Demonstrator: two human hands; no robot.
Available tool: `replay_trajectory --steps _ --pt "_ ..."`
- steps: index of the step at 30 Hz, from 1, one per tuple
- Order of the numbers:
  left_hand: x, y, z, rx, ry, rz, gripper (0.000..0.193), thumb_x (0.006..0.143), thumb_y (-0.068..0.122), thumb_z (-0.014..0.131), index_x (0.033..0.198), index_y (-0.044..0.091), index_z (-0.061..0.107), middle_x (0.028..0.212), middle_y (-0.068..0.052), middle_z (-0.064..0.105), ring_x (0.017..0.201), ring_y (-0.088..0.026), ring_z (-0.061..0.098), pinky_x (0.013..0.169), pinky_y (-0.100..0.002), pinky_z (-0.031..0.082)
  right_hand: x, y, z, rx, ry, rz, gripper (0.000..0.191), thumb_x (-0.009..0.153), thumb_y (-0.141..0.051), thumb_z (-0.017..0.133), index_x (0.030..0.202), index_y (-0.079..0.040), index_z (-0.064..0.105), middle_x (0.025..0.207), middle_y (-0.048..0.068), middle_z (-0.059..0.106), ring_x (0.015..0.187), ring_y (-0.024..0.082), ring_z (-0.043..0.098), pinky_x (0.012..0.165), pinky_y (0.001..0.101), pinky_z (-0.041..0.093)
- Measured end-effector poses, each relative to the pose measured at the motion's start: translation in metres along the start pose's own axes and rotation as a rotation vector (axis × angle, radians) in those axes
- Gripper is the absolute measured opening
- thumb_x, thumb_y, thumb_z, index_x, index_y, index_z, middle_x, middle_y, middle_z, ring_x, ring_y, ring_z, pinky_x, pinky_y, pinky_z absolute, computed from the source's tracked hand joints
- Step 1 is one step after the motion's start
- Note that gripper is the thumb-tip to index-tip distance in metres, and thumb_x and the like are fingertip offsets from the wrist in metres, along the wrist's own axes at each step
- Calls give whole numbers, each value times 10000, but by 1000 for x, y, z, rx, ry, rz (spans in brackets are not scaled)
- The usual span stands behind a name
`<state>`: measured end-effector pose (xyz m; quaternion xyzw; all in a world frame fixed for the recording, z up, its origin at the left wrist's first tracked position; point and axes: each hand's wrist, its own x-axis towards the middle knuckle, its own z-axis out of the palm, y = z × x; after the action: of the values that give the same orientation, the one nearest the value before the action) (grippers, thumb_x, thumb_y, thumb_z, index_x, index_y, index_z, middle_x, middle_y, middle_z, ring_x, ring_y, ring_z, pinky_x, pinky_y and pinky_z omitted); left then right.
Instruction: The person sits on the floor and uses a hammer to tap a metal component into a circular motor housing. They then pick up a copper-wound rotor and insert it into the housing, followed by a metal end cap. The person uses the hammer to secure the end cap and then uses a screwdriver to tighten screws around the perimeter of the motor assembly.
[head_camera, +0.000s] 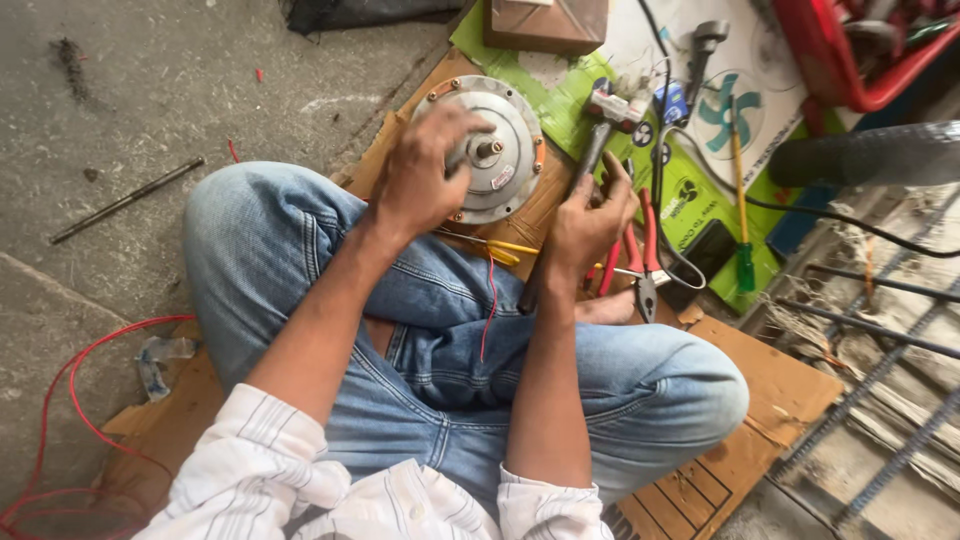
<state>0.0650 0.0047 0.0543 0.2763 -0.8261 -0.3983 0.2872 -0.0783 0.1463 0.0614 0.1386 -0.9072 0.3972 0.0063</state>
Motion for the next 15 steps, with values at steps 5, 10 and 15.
replay_trajectory --steps 5,10,15 --pt "-7 8 13 -179 -13 136 407 1004 107 711 1389 16 616 1246 -181 696 1161 -362 669 1009 -459 525 -9 0 -4 189 -159 -9 331 996 -131 677 1326 -104 681 1272 151 697 1126 238 715 991 315 581" --pt "-1 1 22 -138 24 53 214 983 153 740 1155 50 665 1095 -152 732 1008 -334 710 841 -430 561 -27 1 9 56 -356 -229 644 842 -205 847 1428 -103 600 1309 195 629 1180 283 629 980 359 533" --pt "6 0 24 -17 64 17 458 908 336 850 1124 39 577 1033 -168 685 1012 -346 682 883 -458 553 -18 8 12 194 -532 -207 725 885 -208 842 1506 -47 505 1404 202 649 1299 280 621 1093 358 463"
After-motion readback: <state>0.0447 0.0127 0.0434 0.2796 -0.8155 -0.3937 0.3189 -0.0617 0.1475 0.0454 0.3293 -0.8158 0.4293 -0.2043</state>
